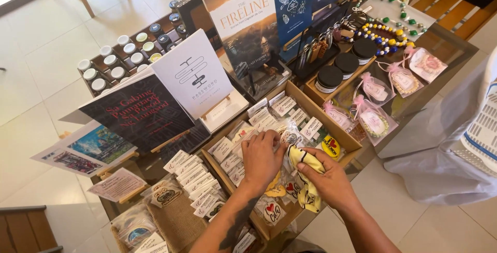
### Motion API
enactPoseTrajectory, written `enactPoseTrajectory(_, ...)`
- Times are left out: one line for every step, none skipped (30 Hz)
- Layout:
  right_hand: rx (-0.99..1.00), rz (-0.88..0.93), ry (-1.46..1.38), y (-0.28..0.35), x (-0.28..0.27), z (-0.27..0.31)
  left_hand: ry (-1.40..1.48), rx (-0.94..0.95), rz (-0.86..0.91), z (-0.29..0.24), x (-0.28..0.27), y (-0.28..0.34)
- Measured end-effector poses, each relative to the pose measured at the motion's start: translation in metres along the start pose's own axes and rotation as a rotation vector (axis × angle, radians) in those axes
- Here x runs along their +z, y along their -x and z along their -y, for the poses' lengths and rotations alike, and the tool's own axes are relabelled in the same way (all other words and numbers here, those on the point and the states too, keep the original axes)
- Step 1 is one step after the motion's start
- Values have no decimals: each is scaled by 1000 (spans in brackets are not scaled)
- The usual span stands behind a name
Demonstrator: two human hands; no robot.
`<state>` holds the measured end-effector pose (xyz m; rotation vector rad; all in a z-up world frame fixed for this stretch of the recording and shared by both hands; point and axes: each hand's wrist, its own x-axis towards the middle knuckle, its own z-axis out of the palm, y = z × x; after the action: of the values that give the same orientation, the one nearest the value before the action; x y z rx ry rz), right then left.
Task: The person is wiping down and organizing various small souvenir items like stickers and pins on a display table.
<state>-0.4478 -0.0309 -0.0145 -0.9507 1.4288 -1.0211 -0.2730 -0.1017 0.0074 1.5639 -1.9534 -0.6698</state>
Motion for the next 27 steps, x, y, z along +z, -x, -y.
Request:
enactPoseTrajectory(4, 2, 1, 0, 1, -1, 0, -4, 1, 3, 4, 0)
enactPoseTrajectory(-3, 4, 2, 0, 2, -2, 58, -40, 18, 6, 8, 1)
enactPoseTrajectory(-11, 3, 3, 0, 2, -2, 116, -72, 35, 9, 13, 0)
enactPoseTrajectory(-8, 2, 2, 1, 3, -2, 116, -72, 37, 8, 12, 2)
enactPoseTrajectory(5, -4, 4, 1, 3, -2, 117, -26, -1, 6, 12, 4)
enactPoseTrajectory(18, -9, 5, 1, 3, -2, 117, 20, -38, 4, 11, 5)
enactPoseTrajectory(17, -12, 4, -1, 3, -4, 118, 22, -36, 4, 13, 6)
enactPoseTrajectory(0, -20, -1, -2, 2, -7, 110, 35, -24, 4, 15, 7)
enactPoseTrajectory(-15, -26, -4, -2, 1, -10, 102, 43, -12, 5, 17, 9)
enactPoseTrajectory(-12, -26, -3, -4, -1, -13, 104, 41, -11, 4, 15, 10)
enactPoseTrajectory(-24, -29, -29, -5, -2, -16, 124, 5, 6, 3, 13, 10)
enactPoseTrajectory(-37, -31, -54, -5, -4, -19, 145, -31, 24, 2, 12, 11)
enactPoseTrajectory(-35, -34, -55, -5, -5, -20, 146, -30, 27, 3, 11, 13)
enactPoseTrajectory(-13, -52, -81, -5, -5, -21, 315, -121, 0, 3, 9, 14)
enactPoseTrajectory(4, -69, -108, -6, -5, -20, 483, -208, -29, 4, 7, 14)
enactPoseTrajectory(1, -70, -110, -5, -5, -19, 482, -205, -29, 6, 4, 16)
enactPoseTrajectory(3, -81, -141, -4, -4, -17, 527, -215, -46, 8, 0, 17)
enactPoseTrajectory(5, -92, -173, -3, -2, -16, 572, -224, -62, 10, -4, 19)
enactPoseTrajectory(3, -90, -172, 3, 3, -7, 572, -223, -66, 12, -4, 22)
enactPoseTrajectory(23, -104, -76, 9, 9, 2, 605, -247, -41, 14, -5, 26)
enactPoseTrajectory(43, -117, 22, 16, 15, 11, 638, -271, -17, 16, -6, 29)
enactPoseTrajectory(40, -112, 24, 19, 21, 13, 639, -271, -23, 16, -6, 34)
enactPoseTrajectory(-220, -89, 199, 22, 27, 14, 678, -275, -8, 16, -6, 38)
enactPoseTrajectory(-481, -61, 373, 25, 33, 15, 716, -279, 8, 16, -6, 43)
enactPoseTrajectory(-487, -59, 374, 27, 38, 18, 717, -276, 2, 15, -11, 46)
enactPoseTrajectory(-449, -76, 419, 29, 42, 22, 731, -303, -22, 14, -16, 49)
enactPoseTrajectory(-412, -91, 462, 31, 48, 25, 743, -329, -49, 14, -21, 52)
